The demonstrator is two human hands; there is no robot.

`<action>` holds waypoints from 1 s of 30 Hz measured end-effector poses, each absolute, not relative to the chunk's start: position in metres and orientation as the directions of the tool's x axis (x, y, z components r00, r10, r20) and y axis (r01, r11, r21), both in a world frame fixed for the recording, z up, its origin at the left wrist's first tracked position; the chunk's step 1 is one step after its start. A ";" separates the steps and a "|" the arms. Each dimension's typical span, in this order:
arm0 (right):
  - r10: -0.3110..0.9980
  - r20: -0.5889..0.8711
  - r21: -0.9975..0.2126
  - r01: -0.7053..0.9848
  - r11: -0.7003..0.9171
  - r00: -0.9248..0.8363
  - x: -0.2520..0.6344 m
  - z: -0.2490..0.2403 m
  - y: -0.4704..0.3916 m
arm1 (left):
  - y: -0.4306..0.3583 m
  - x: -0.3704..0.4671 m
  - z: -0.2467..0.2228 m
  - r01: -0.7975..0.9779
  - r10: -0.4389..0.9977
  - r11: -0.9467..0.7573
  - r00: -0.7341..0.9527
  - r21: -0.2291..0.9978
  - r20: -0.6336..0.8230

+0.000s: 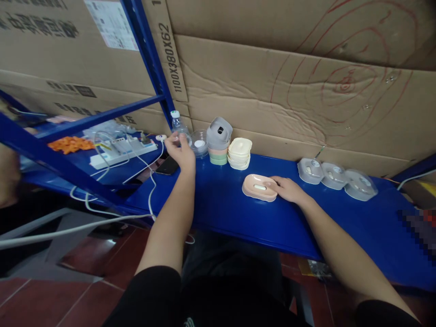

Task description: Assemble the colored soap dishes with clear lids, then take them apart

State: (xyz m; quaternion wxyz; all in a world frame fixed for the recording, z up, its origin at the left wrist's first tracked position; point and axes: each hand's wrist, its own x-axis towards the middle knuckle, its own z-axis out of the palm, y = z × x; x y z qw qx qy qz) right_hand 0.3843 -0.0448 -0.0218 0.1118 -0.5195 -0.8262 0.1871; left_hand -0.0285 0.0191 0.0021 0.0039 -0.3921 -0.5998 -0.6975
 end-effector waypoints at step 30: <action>0.755 0.374 -0.328 0.685 0.650 -0.538 0.389 -0.007 -0.060 | -0.045 0.114 -0.015 0.434 0.939 -0.342 0.184 0.833 0.290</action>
